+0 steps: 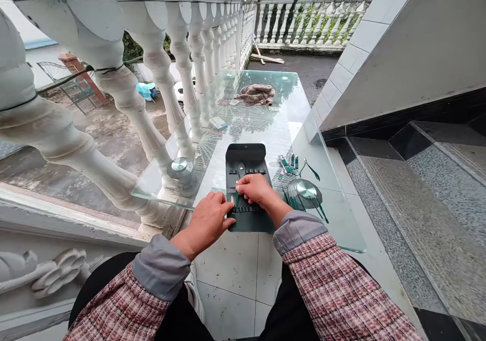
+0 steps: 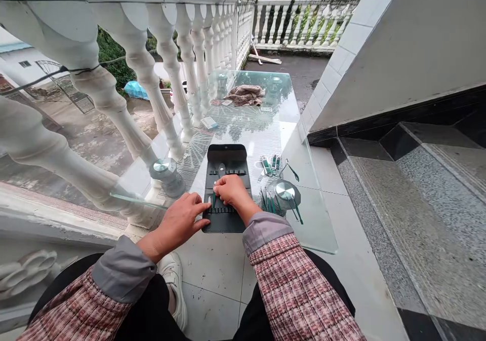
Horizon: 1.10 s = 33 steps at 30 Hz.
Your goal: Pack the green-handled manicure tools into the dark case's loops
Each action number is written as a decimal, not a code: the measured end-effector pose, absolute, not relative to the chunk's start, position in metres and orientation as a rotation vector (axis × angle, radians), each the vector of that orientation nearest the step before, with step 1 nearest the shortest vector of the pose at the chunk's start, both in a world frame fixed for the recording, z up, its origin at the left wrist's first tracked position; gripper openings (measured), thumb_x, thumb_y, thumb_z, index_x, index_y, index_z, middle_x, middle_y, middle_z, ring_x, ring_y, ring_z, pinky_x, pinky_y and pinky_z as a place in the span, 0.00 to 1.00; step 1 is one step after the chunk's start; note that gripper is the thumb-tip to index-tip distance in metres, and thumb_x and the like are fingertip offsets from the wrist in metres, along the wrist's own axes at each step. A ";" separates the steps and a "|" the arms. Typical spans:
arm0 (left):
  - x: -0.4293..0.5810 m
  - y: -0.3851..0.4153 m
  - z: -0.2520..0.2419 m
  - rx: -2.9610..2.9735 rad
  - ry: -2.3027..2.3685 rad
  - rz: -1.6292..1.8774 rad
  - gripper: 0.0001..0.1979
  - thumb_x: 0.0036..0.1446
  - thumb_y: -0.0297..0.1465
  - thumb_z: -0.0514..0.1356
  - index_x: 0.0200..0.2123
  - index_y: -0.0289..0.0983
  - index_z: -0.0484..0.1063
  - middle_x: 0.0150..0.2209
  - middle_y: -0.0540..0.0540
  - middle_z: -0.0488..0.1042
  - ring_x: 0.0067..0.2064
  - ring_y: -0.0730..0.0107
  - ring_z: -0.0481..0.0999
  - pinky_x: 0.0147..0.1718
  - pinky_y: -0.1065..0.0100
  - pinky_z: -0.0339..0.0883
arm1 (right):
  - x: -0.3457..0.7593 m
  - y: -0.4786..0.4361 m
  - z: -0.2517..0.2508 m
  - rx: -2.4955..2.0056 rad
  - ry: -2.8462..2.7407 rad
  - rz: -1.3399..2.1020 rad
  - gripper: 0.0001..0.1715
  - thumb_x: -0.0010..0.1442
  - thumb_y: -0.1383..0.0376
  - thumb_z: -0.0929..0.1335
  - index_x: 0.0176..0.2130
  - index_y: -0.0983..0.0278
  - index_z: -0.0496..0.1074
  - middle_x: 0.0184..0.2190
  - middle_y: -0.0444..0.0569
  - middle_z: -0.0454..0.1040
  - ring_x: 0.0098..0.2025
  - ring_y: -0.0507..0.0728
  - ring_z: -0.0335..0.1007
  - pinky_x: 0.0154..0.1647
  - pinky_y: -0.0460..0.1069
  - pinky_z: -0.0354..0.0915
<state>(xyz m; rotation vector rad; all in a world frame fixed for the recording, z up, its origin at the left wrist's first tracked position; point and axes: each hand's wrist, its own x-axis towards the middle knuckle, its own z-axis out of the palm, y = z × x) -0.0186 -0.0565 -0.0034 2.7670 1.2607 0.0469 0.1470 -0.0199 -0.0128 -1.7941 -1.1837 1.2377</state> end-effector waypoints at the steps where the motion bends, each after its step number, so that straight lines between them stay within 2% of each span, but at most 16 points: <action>1: -0.019 -0.056 -0.003 2.766 1.258 0.045 0.16 0.54 0.36 0.64 0.46 0.41 0.72 0.41 0.45 0.69 0.41 0.62 0.67 0.40 0.63 0.65 | 0.148 -0.020 -0.014 -1.798 -1.206 1.242 0.07 0.46 0.72 0.69 0.21 0.65 0.67 0.15 0.40 0.67 0.14 0.45 0.55 0.11 0.41 0.53; 8: -0.020 -0.055 -0.005 2.778 1.240 0.025 0.17 0.54 0.36 0.64 0.47 0.43 0.72 0.42 0.45 0.69 0.42 0.62 0.67 0.41 0.64 0.66 | 0.150 -0.017 -0.017 -1.900 -1.384 1.178 0.04 0.44 0.69 0.70 0.20 0.65 0.70 0.16 0.42 0.68 0.15 0.46 0.55 0.15 0.43 0.54; 15: -0.019 -0.055 -0.006 2.798 1.228 0.023 0.16 0.54 0.36 0.63 0.47 0.42 0.72 0.42 0.45 0.69 0.43 0.61 0.67 0.41 0.63 0.66 | 0.152 -0.015 -0.014 -1.968 -1.594 1.001 0.04 0.43 0.70 0.69 0.19 0.65 0.72 0.20 0.45 0.71 0.24 0.50 0.63 0.25 0.44 0.56; 33: -0.018 -0.055 -0.003 2.796 1.227 -0.065 0.16 0.56 0.36 0.62 0.48 0.41 0.71 0.43 0.44 0.68 0.43 0.60 0.66 0.42 0.61 0.66 | 0.154 -0.018 -0.009 -2.007 -1.876 0.977 0.06 0.44 0.66 0.69 0.26 0.64 0.77 0.24 0.45 0.75 0.29 0.51 0.66 0.26 0.44 0.55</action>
